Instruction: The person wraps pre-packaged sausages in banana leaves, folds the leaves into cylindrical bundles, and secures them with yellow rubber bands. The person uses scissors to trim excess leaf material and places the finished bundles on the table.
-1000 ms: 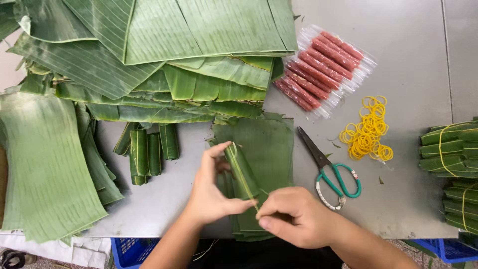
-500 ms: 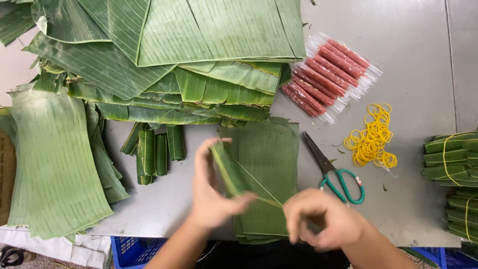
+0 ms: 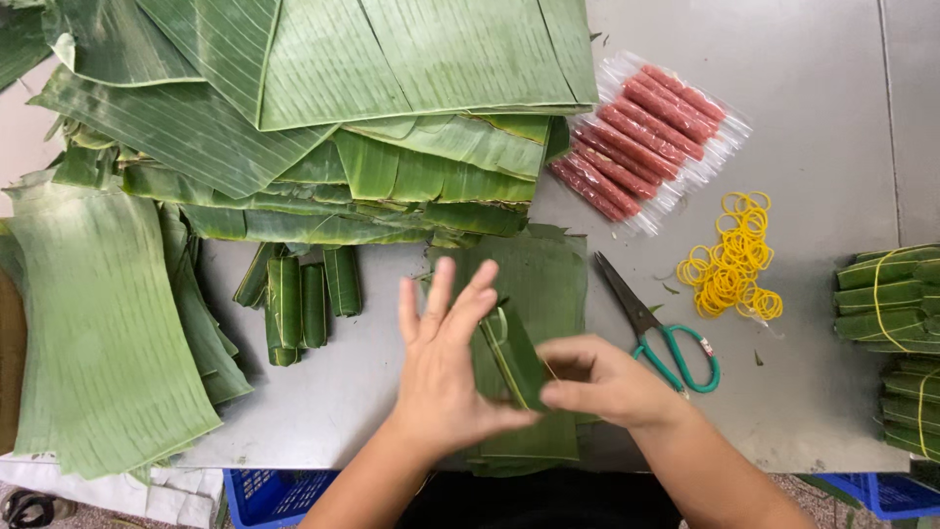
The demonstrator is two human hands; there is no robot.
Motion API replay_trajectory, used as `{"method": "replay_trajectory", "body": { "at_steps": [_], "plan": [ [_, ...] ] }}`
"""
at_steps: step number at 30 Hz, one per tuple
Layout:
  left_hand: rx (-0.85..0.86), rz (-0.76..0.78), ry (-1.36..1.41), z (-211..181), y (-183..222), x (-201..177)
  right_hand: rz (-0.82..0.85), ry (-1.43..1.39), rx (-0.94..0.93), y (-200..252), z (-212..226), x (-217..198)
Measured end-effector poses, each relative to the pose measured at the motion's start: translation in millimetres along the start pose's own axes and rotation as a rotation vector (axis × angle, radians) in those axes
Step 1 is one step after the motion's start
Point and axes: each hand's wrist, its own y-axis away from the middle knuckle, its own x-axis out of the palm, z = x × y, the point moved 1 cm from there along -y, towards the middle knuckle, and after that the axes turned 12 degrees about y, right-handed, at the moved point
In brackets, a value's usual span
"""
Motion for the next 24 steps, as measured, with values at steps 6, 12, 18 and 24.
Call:
{"method": "replay_trajectory", "body": {
  "at_steps": [6,12,18,24],
  "plan": [
    [0.004,0.065,0.15,-2.2,-17.0,-4.6,-0.216,0.064,0.041,-2.0,0.3,24.9],
    [-0.053,0.443,0.55,8.0,3.2,-32.1,-0.195,-0.09,0.255,-16.9,-7.9,8.1],
    [-0.318,0.548,0.802,9.7,28.6,-70.1,0.096,0.264,0.268,-45.6,6.8,5.0],
    [-0.244,-0.073,-0.289,34.5,30.7,-109.9,-0.247,0.206,-0.191,-73.9,55.8,7.0]
  ]
}}
